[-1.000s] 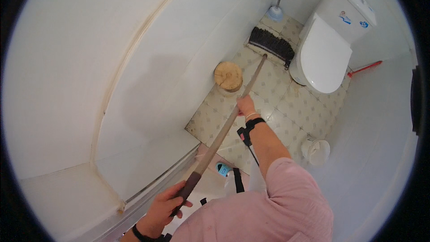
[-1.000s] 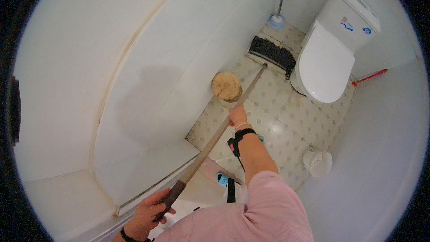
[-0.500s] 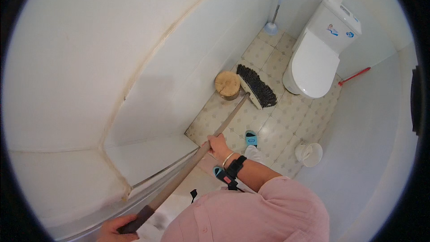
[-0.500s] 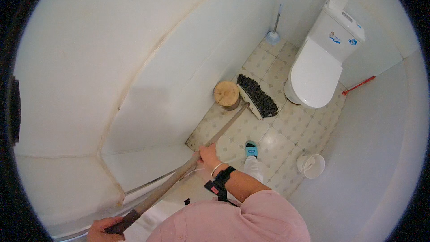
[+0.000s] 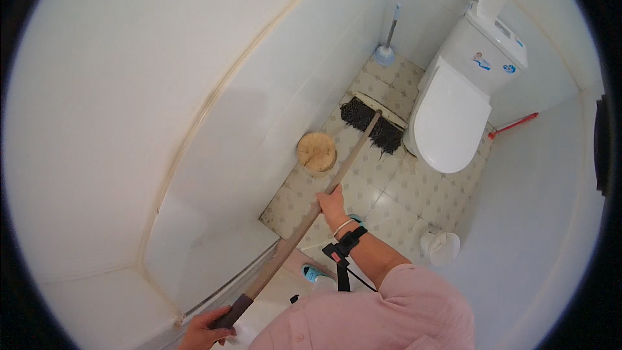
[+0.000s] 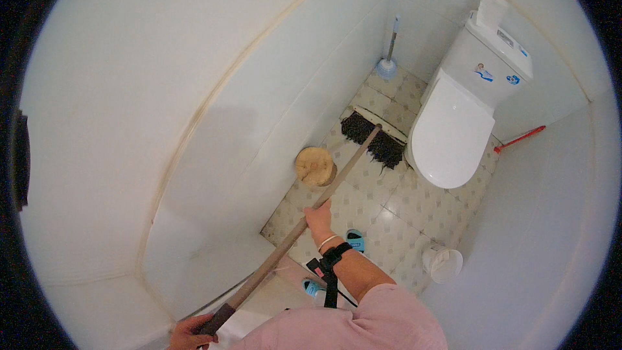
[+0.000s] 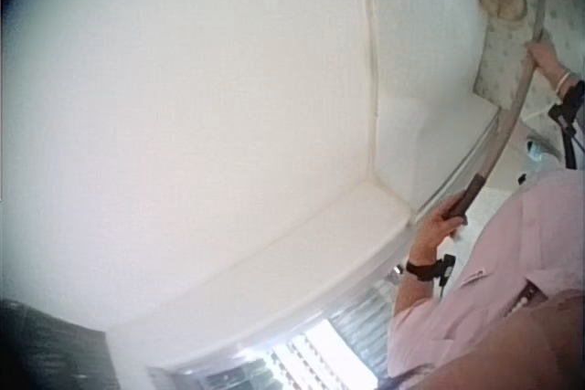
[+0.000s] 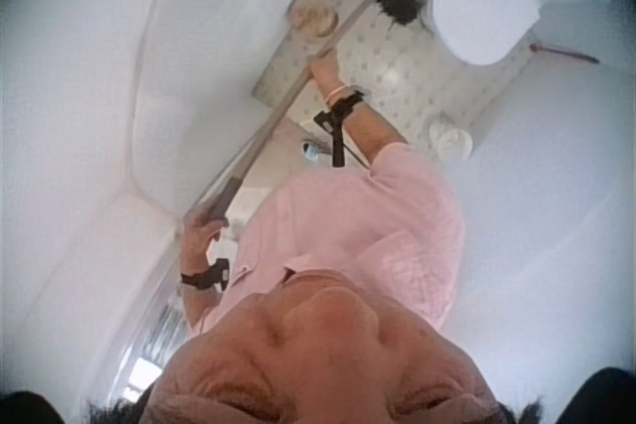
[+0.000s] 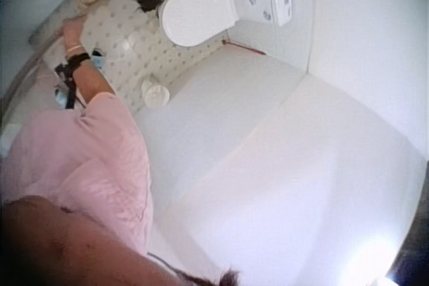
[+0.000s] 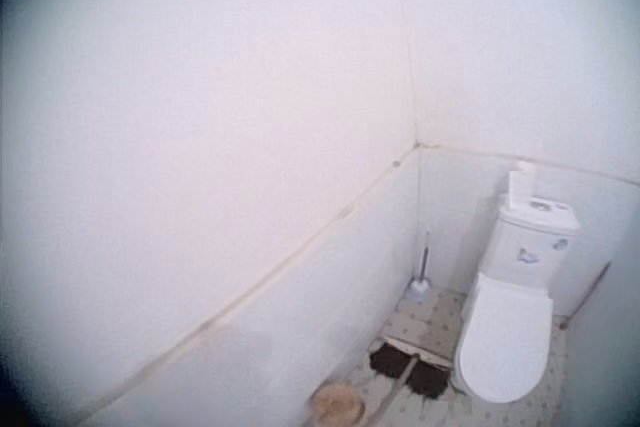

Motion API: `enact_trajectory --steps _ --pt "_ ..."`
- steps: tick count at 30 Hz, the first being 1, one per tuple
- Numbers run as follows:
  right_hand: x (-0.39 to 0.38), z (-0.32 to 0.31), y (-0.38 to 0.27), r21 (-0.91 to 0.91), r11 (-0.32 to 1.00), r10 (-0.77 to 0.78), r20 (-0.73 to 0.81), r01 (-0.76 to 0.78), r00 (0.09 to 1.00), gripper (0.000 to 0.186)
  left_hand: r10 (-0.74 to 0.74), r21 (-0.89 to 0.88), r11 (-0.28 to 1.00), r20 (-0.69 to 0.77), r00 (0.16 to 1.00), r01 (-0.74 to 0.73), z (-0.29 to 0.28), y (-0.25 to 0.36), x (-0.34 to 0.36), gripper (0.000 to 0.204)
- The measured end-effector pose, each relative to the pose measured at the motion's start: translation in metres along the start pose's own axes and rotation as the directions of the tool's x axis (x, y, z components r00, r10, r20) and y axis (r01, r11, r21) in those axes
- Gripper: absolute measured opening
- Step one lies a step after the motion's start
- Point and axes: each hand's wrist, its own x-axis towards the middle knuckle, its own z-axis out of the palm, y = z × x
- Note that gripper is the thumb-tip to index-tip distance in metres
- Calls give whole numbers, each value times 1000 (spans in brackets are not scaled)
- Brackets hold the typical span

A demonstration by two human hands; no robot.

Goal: The person is using a long-handled cleaning brush to scrub the inside and surround of a squat toilet and a western-style toilet.

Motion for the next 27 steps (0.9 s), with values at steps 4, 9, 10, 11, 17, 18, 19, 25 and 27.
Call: enact_trajectory --steps 4,9,10,11,17,18,19,25,27 --pt "60 -16 -21 -84 991 -105 -31 102 994 43 -41 -58 997 47 998 43 16 13 68 52" --pt "138 -41 -24 -227 970 -126 -133 93 983 63 -19 -12 1000 26 999 20 64 61 140 55" --pt "145 -46 -28 -225 971 -115 -136 82 984 63 -64 52 997 -11 998 64 67 67 150 54" --pt "156 -47 -38 -185 976 -135 -115 113 984 66 -68 52 996 -16 998 69 73 75 160 54" --pt "247 -69 -54 -320 934 -206 -115 160 972 65 -132 -92 987 17 991 133 134 123 200 56" --pt "262 -76 -54 -375 899 -280 -99 225 955 64 -130 -93 987 22 991 132 140 130 208 56" --pt "277 -84 -56 -378 897 -285 -103 228 953 64 -108 -86 990 41 993 112 144 134 216 55" --pt "269 -67 -103 -549 836 -49 -47 15 998 65 -8 -321 947 80 997 33 135 113 230 55" --pt "244 -66 -101 -568 823 8 -1 -7 1000 70 -8 -358 933 112 994 48 129 99 219 56"
